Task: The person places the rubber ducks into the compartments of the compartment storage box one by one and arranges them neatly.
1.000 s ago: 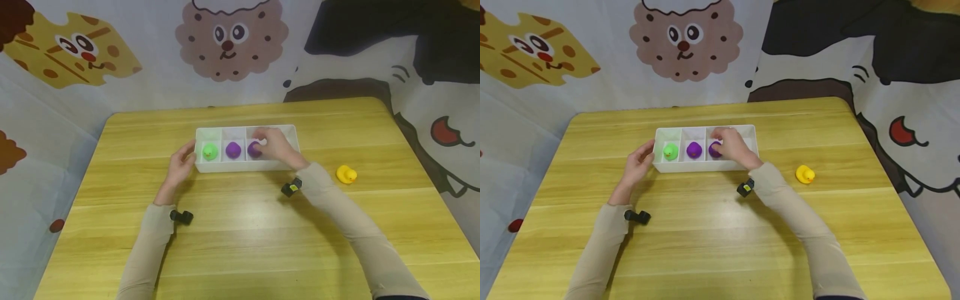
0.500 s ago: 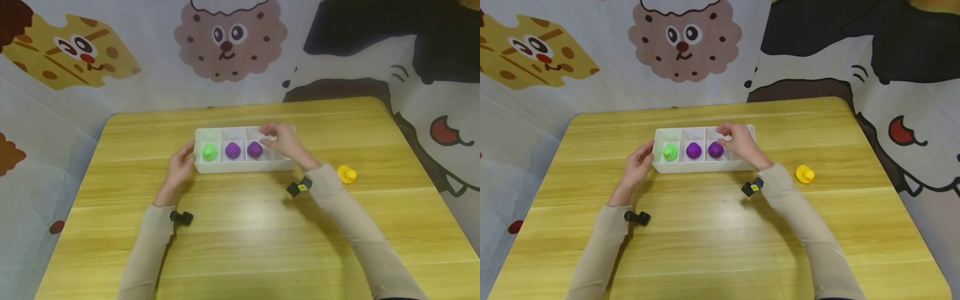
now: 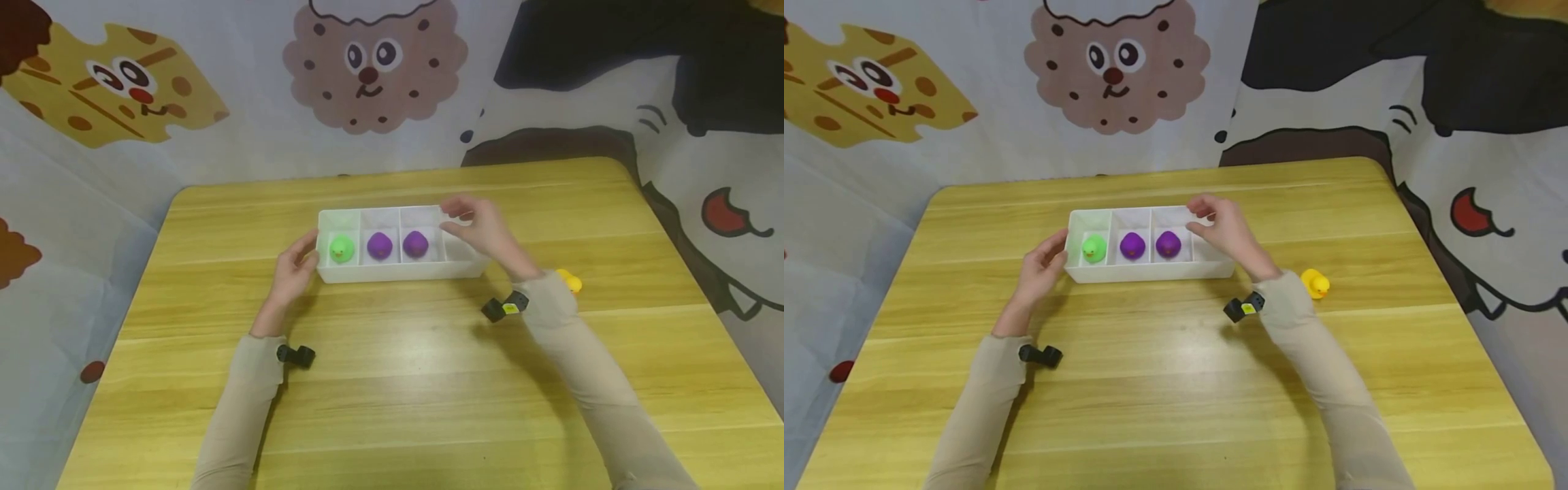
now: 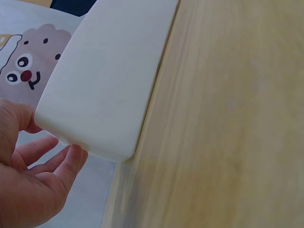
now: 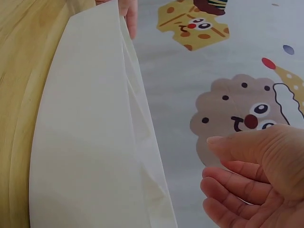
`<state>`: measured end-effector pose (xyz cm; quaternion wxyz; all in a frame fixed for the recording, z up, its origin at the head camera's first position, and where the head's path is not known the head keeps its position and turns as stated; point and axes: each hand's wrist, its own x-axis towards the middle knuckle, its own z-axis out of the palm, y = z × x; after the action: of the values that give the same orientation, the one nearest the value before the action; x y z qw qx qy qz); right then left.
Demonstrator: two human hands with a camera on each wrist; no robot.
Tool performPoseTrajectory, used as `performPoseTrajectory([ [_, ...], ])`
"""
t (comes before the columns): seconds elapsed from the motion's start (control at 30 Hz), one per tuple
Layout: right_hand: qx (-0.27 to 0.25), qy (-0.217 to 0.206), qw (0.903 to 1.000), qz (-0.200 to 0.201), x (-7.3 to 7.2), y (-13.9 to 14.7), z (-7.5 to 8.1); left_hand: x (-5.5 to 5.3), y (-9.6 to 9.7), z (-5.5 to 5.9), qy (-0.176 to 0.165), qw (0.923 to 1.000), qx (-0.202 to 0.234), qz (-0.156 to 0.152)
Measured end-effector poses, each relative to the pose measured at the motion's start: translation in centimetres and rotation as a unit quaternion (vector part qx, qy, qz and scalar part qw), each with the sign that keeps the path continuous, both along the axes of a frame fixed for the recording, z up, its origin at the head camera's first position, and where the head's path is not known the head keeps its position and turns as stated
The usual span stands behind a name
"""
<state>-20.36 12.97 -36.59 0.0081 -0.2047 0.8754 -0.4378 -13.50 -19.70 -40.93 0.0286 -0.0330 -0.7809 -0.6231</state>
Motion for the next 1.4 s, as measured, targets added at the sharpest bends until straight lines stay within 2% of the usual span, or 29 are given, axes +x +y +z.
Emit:
performPoseTrajectory([
  [0.27,-0.035,0.011,0.9991,-0.021,0.2,1.2,-0.3,-0.1,-0.1,-0.4,0.009,0.9999,0.008,0.001],
  [0.6,-0.041,0.012,0.9981,-0.043,1.1,3.2,-0.2,-0.1,0.0,-0.3,0.007,1.0,0.001,0.001],
  [0.87,-0.052,0.038,0.9959,-0.064,1.7,5.1,-0.4,0.0,0.0,-0.3,0.011,0.9999,0.001,0.003],
  [1.4,-0.031,0.046,0.9915,-0.118,3.5,9.7,-1.2,-0.1,0.0,-0.3,0.024,0.9997,0.01,0.0],
])
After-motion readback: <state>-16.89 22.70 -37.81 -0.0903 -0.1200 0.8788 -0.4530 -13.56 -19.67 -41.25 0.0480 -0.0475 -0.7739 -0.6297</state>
